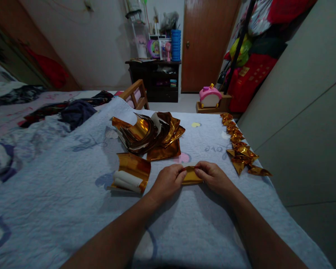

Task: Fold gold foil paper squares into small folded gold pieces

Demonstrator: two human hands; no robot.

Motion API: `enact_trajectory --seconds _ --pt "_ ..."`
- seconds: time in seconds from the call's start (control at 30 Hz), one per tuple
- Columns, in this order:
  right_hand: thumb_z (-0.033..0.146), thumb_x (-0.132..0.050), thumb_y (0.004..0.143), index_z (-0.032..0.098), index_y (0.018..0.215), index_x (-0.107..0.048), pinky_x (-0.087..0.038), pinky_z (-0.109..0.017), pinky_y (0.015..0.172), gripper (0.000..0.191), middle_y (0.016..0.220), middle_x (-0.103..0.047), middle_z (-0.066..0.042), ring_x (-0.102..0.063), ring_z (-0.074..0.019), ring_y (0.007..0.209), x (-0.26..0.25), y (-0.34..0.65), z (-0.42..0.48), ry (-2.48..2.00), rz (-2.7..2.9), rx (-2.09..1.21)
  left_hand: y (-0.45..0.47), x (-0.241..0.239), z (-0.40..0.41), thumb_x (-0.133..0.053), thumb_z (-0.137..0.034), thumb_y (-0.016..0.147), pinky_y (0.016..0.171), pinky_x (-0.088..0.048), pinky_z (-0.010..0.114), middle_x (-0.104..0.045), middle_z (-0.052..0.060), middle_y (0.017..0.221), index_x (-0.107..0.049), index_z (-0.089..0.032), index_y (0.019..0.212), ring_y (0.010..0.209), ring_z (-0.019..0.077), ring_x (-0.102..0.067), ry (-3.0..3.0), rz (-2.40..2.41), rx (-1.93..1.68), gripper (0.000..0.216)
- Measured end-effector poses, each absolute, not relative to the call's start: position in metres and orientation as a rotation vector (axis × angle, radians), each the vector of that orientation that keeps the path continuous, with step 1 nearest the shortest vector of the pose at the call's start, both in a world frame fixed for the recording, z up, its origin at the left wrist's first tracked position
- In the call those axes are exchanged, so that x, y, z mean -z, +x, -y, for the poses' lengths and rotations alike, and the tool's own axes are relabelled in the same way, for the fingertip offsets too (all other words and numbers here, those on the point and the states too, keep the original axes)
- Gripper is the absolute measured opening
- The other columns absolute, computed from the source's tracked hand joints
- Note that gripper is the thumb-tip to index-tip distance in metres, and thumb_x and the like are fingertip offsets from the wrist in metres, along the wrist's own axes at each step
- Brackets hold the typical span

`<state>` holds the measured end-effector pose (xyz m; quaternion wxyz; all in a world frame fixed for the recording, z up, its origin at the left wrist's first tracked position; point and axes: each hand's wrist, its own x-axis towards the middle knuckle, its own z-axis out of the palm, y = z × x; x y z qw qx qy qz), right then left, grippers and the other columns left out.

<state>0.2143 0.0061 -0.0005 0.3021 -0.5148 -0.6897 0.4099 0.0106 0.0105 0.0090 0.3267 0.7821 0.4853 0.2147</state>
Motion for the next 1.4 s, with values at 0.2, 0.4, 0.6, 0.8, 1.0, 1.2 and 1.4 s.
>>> enact_trajectory --seconds 0.2,0.4,0.6,0.8,1.0,1.2,1.4 --pt "0.027 -0.054 0.084 0.02 0.109 -0.055 -0.042 -0.027 0.063 0.026 0.073 -0.065 0.001 -0.059 -0.0167 0.066 0.005 0.212 -0.004 -1.405 1.798 -1.083 0.012 -0.009 -0.008 -0.055 -0.023 0.093 0.071 -0.041 0.029 -0.075 0.005 0.086 -0.071 -0.02 0.089 0.08 0.0218 -0.068 2.101 -1.398 -0.424 0.017" --pt "0.023 -0.055 0.082 0.021 0.112 -0.048 -0.041 -0.028 0.062 0.03 0.07 -0.061 0.004 -0.059 -0.0172 0.064 0.011 0.206 -0.005 -1.506 1.806 -0.895 0.012 -0.005 -0.01 -0.058 -0.023 0.091 0.073 -0.043 0.03 -0.074 0.005 0.091 -0.064 -0.021 0.093 0.086 0.0232 -0.069 2.14 -1.54 -0.438 0.006" --pt "0.026 -0.057 0.08 0.024 0.102 -0.044 -0.038 -0.028 0.058 0.026 0.07 -0.059 0.003 -0.058 -0.0185 0.061 0.014 0.2 -0.004 -1.639 1.695 -0.727 0.011 0.003 -0.014 -0.057 -0.021 0.093 0.07 -0.043 0.029 -0.073 0.003 0.087 -0.054 -0.023 0.114 0.082 0.0225 -0.07 2.087 -1.621 -0.477 0.022" --pt "0.023 -0.055 0.083 0.023 0.078 -0.049 -0.038 -0.03 0.064 0.008 0.074 -0.064 -0.002 -0.059 -0.0194 0.068 0.011 0.199 -0.004 -1.707 1.844 -0.634 0.014 0.002 -0.014 -0.058 -0.019 0.093 0.07 -0.042 0.028 -0.071 0.002 0.086 -0.056 -0.023 0.104 0.08 0.0211 -0.068 2.08 -1.628 -0.49 0.012" --pt "0.015 -0.05 0.085 0.019 0.087 -0.061 -0.042 -0.032 0.074 0.013 0.088 -0.069 -0.008 -0.062 -0.0221 0.081 0.017 0.201 -0.005 -1.68 1.937 -0.517 0.013 0.002 -0.014 -0.052 -0.017 0.096 0.08 -0.046 0.03 -0.071 0.005 0.097 -0.064 -0.021 0.092 0.092 0.0216 -0.066 2.194 -1.523 -0.529 0.014" --pt "0.014 -0.051 0.086 0.018 0.084 -0.063 -0.041 -0.031 0.073 0.013 0.085 -0.068 -0.007 -0.061 -0.0208 0.079 0.019 0.201 -0.006 -1.705 1.949 -0.476 0.014 0.005 -0.011 -0.048 -0.019 0.099 0.089 -0.048 0.033 -0.067 0.008 0.103 -0.069 -0.017 0.102 0.099 0.0225 -0.063 2.274 -1.52 -0.482 0.021" --pt "0.014 -0.054 0.086 0.018 0.084 -0.065 -0.042 -0.029 0.073 0.012 0.085 -0.068 -0.006 -0.061 -0.0189 0.079 0.018 0.2 -0.007 -1.73 1.917 -0.495 0.019 -0.003 0.0 -0.055 -0.024 0.097 0.086 -0.051 0.037 -0.062 0.009 0.106 -0.066 -0.018 0.111 0.101 0.0252 -0.059 2.441 -1.614 -0.295 0.019"
